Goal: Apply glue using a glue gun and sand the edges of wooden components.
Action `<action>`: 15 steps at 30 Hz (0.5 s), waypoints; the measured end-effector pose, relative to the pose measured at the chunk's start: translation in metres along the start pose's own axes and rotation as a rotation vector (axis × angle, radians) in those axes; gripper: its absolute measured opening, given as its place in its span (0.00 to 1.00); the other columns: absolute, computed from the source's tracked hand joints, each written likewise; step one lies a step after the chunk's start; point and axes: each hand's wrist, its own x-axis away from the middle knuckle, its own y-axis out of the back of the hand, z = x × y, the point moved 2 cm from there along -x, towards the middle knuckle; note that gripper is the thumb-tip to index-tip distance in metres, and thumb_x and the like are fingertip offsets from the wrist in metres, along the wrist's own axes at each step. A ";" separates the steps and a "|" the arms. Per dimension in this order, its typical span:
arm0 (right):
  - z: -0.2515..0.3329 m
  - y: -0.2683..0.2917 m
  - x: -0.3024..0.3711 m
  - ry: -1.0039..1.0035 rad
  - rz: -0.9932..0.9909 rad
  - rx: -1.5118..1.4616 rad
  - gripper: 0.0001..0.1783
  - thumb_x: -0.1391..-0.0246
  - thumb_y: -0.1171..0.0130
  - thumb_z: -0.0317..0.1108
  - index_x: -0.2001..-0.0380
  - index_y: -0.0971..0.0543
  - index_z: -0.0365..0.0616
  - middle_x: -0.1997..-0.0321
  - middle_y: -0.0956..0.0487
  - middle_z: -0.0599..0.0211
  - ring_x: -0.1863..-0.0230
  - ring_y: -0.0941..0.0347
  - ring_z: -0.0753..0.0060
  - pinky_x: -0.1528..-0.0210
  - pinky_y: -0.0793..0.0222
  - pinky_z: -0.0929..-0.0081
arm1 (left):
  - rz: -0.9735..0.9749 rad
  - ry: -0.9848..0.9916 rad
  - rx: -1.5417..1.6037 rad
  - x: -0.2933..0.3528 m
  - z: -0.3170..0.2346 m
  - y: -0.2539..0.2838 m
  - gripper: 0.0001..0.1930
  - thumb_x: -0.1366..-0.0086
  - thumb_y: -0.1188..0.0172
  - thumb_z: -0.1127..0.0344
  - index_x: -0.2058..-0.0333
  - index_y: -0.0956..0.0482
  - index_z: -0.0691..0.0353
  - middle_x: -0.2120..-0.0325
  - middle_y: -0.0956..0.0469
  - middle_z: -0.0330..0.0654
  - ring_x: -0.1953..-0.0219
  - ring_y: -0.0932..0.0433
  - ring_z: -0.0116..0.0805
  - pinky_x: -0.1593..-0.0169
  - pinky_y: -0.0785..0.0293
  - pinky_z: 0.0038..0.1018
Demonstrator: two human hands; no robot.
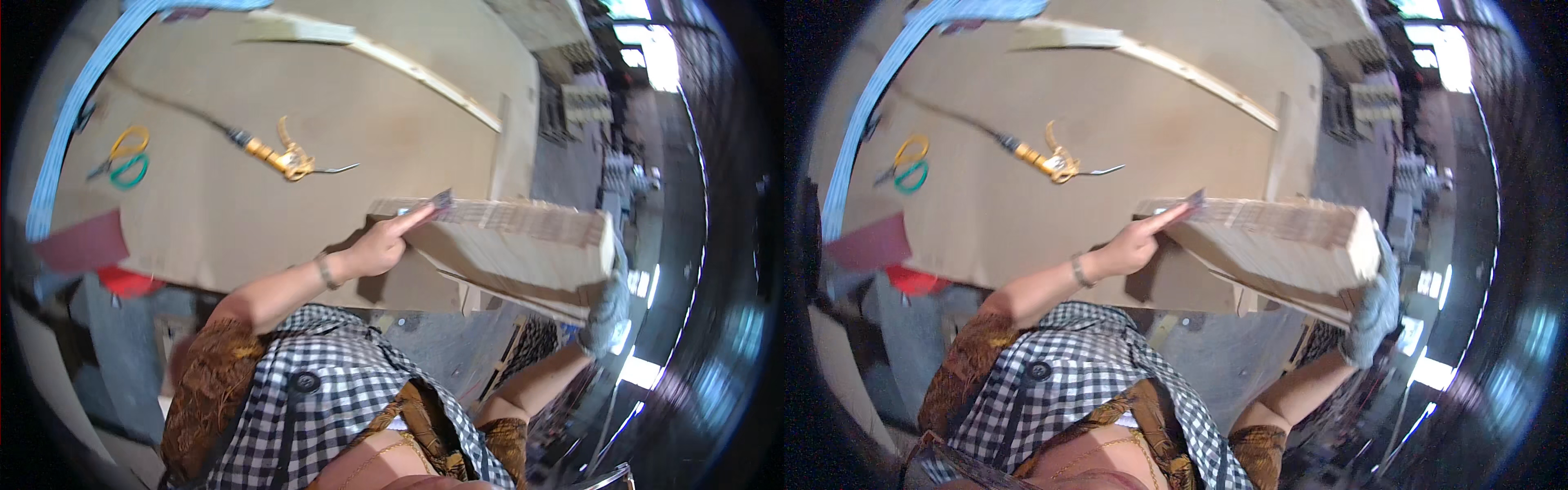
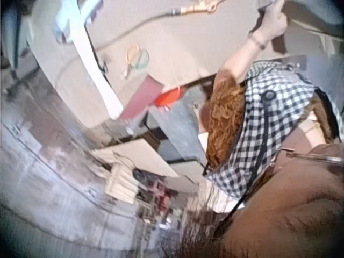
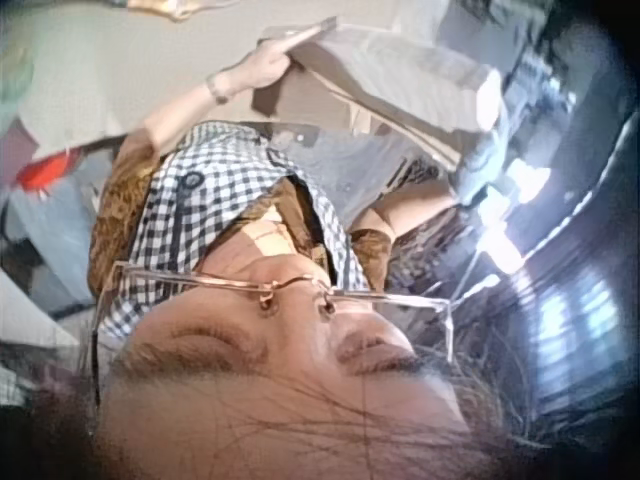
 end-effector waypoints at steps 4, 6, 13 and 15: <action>-0.008 -0.007 -0.005 0.017 -0.061 0.048 0.29 0.43 0.57 0.50 0.51 0.30 0.34 0.49 0.28 0.54 0.45 0.35 0.59 0.41 0.45 0.66 | 0.007 0.029 0.120 0.020 0.002 0.027 0.39 0.58 0.70 0.85 0.40 0.48 0.66 0.42 0.42 0.48 0.38 0.46 0.37 0.36 0.53 0.30; 0.001 -0.009 -0.009 0.040 -0.113 0.171 0.23 0.44 0.53 0.46 0.53 0.27 0.40 0.52 0.26 0.58 0.48 0.32 0.60 0.44 0.42 0.68 | -0.099 0.059 -0.395 0.034 -0.004 0.065 0.34 0.53 0.66 0.83 0.42 0.46 0.67 0.44 0.40 0.52 0.38 0.46 0.46 0.38 0.48 0.34; -0.012 -0.006 -0.006 0.101 -0.181 0.326 0.20 0.49 0.46 0.43 0.55 0.25 0.46 0.57 0.23 0.59 0.55 0.27 0.60 0.52 0.34 0.68 | 0.434 0.469 -1.135 0.051 0.040 0.118 0.29 0.41 0.46 0.62 0.44 0.42 0.69 0.44 0.42 0.60 0.41 0.44 0.53 0.40 0.47 0.40; -0.014 -0.007 -0.001 0.063 -0.182 0.323 0.20 0.49 0.46 0.44 0.55 0.25 0.46 0.57 0.24 0.59 0.55 0.28 0.60 0.51 0.34 0.69 | 0.378 0.452 -0.892 0.023 0.022 0.112 0.29 0.40 0.47 0.60 0.44 0.42 0.68 0.45 0.41 0.59 0.42 0.42 0.53 0.41 0.45 0.38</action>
